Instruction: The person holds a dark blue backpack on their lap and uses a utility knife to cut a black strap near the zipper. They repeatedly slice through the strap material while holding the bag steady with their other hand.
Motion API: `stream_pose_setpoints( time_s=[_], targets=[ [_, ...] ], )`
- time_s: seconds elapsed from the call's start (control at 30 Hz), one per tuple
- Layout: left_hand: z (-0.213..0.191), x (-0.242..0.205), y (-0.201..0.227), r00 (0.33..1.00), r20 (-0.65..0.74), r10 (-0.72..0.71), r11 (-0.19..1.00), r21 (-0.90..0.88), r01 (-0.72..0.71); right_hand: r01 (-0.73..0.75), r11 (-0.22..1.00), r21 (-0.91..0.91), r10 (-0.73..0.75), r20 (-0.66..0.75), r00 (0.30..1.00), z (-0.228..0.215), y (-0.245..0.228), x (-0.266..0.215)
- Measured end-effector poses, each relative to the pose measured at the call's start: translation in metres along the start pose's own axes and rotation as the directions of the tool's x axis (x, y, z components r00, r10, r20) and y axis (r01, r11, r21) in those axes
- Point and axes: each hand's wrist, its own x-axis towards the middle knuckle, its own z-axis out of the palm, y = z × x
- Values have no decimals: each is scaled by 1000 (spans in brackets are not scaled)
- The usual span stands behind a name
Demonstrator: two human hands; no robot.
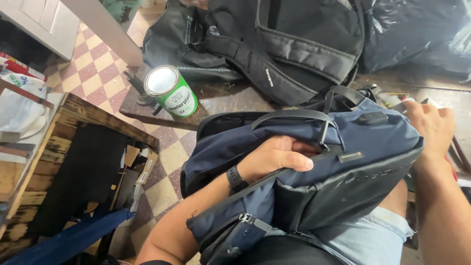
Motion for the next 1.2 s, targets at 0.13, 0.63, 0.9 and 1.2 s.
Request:
stream_pose_setpoints(
  time_s=[0.13,0.63,0.9,1.2],
  targets=[
    [-3,-3,4,999,21,36,998,-50,-35,-58,998,-40,42,-329,943,9,15,-24],
    [9,0,39,944,-254,-210,908,307,284,-244,-925,293,-170,255,952,-9,50,-151],
    [-3,5,32,958,-261,-123,868,440,231,-475,-458,751,127,585,801,-246,-60,-202],
    [24,8,71,895,-383,-227,717,556,420,-664,-585,466,-52,795,604,-179,-52,-210]
  ],
)
